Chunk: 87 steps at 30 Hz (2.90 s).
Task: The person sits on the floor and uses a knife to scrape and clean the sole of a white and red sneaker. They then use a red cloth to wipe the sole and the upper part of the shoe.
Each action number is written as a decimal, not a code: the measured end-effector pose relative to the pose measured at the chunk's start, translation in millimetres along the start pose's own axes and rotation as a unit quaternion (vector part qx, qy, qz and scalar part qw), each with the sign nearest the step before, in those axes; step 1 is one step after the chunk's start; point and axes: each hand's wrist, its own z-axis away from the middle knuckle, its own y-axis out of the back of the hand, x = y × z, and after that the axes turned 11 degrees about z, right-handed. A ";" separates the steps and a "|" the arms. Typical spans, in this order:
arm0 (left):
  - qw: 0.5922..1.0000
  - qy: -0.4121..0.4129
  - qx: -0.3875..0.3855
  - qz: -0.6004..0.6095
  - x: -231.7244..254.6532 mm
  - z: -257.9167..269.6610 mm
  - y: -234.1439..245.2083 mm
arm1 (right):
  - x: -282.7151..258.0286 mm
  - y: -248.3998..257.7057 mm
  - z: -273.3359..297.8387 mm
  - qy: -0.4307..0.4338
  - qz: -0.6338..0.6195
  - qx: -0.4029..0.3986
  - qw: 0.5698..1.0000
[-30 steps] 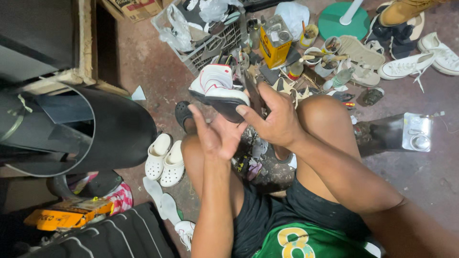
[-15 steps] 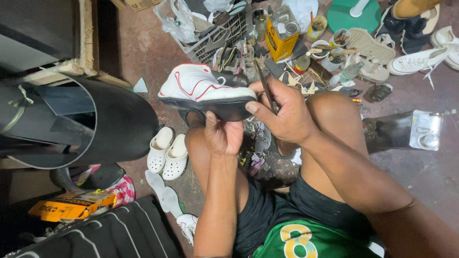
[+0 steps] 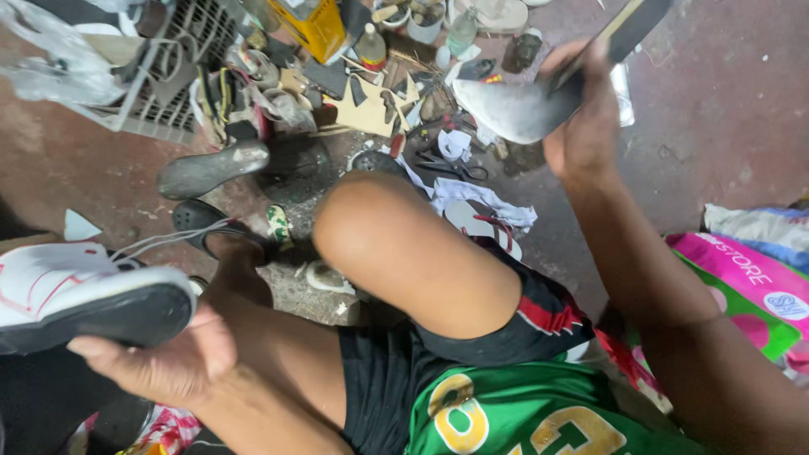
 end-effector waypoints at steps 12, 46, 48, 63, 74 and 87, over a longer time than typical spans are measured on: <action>0.975 -0.075 0.105 -0.180 17.4 4.2 4.9 | 221.3 74.6 27.2 -0.405 0.016 0.153 0.901; 0.976 -0.026 0.141 -0.161 40.6 48.0 50.6 | 329.5 -68.4 3.0 -0.482 0.069 -0.006 0.873; 0.985 0.003 0.110 -0.129 27.4 42.1 39.7 | 320.7 -57.5 10.1 -0.442 0.093 -0.065 0.890; 0.984 0.157 0.068 0.042 -89.1 11.3 -24.7 | 144.4 -13.1 54.2 -0.299 -0.104 -0.147 0.937; 0.970 0.230 0.016 -0.074 -120.2 14.1 -20.2 | 28.3 -56.4 60.3 -0.016 0.227 -0.204 0.952; 0.942 0.287 0.074 -0.158 -109.2 13.9 -2.0 | -56.1 -136.0 57.4 -0.083 0.216 -0.325 0.917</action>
